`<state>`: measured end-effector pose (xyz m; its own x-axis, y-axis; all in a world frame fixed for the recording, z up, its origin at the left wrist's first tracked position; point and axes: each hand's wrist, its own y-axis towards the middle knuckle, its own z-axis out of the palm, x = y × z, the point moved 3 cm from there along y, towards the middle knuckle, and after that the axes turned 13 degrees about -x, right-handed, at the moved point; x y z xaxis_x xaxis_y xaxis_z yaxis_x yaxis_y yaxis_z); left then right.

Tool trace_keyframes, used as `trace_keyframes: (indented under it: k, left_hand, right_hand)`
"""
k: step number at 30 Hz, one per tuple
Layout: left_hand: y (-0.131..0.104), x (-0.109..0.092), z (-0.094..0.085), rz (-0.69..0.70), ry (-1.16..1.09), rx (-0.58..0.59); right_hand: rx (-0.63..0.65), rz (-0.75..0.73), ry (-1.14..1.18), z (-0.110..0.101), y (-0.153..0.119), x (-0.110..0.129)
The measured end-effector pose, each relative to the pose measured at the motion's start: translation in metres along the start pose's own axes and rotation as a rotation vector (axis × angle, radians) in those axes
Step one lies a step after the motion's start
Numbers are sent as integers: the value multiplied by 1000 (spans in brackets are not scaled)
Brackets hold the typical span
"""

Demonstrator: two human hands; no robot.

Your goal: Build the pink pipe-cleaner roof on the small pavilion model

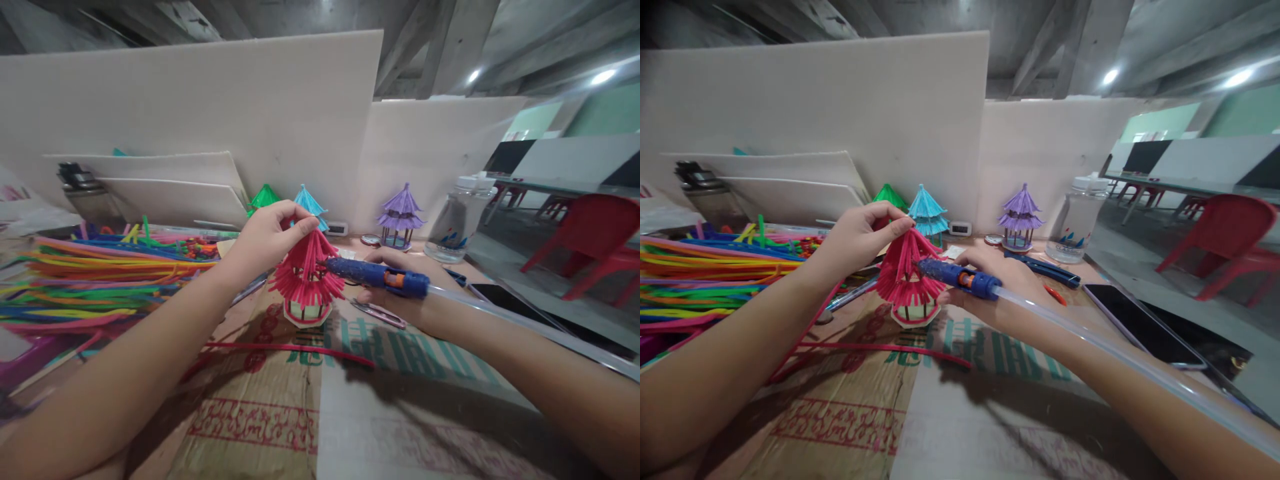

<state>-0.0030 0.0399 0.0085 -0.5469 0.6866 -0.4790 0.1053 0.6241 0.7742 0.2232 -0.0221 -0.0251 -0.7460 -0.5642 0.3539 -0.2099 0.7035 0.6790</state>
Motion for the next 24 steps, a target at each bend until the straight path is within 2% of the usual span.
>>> trace_keyframes:
  k: [5, 10, 12, 24]
  left_hand:
    - [0, 1, -1, -4, -3, 3]
    - [0, 1, -1, -12, 1, 5]
    - [0, 1, -1, -12, 2, 4]
    - [1, 2, 0, -11, -5, 1]
  right_hand:
    - [15, 5, -19, 2, -1, -2]
    - [-31, 78, 56, 0, -3, 0]
    - [-2, 84, 43, -1, -2, 2]
    - [54, -19, -27, -4, -1, 7]
